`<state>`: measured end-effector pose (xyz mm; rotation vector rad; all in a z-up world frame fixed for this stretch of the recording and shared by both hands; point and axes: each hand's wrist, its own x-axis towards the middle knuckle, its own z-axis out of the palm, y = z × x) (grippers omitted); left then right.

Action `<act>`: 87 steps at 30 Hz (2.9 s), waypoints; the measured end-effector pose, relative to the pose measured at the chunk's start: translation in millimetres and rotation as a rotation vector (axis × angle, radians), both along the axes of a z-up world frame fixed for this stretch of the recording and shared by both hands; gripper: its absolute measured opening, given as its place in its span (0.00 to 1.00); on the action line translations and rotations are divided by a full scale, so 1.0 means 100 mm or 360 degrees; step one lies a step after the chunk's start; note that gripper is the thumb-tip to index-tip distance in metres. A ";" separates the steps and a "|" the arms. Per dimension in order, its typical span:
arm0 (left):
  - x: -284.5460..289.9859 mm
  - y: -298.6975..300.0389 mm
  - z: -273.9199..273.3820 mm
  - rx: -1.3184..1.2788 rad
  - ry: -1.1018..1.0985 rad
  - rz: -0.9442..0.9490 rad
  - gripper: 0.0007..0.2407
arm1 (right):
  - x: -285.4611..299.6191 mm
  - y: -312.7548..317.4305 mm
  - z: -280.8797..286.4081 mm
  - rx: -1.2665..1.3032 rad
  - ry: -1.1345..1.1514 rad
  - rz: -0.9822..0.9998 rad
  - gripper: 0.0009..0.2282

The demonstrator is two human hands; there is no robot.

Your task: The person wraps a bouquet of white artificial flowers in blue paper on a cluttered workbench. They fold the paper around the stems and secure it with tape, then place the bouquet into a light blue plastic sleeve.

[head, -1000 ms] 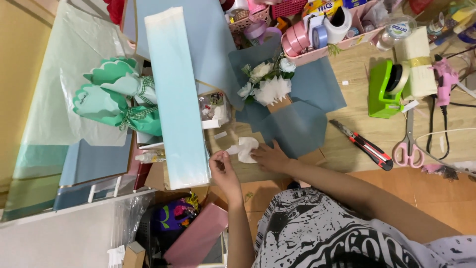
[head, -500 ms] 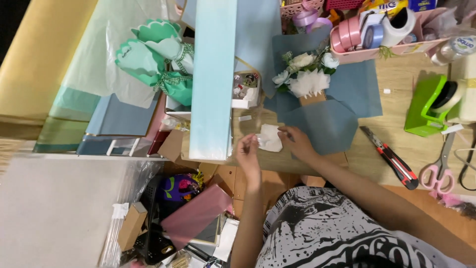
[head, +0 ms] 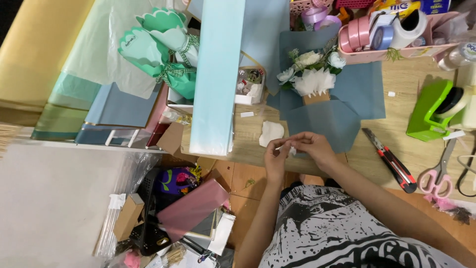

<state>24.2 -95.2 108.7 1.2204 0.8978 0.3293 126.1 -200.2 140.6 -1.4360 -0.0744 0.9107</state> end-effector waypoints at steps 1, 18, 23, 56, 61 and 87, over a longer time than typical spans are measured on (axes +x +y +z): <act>0.02 -0.03 0.07 -0.0002 0.0000 -0.0010 0.09 | 0.02 -0.04 -0.05 -0.0002 0.0000 -0.0010 0.11; 1.44 -1.35 0.33 -0.0156 -0.0252 -0.0815 0.22 | 0.72 -1.90 -0.05 0.0142 -0.0052 -0.0865 0.18; 1.75 -1.82 -0.21 -0.0080 -0.0260 -0.0841 0.09 | 0.93 -2.25 -0.39 0.0046 -0.0075 -0.1078 0.11; 3.48 -2.23 -1.85 0.1504 0.0040 -0.1226 0.08 | 1.29 -3.07 -0.62 -0.0846 -0.0808 0.0189 0.09; 3.10 -1.73 -0.51 0.1535 -0.0240 -0.0875 0.08 | 1.24 -3.03 -0.84 -0.0817 -0.0815 0.0258 0.09; 0.90 -1.44 0.84 -0.0135 -0.0582 -0.0657 0.43 | 1.11 -1.60 -0.11 -0.0146 -0.2202 -0.0428 0.06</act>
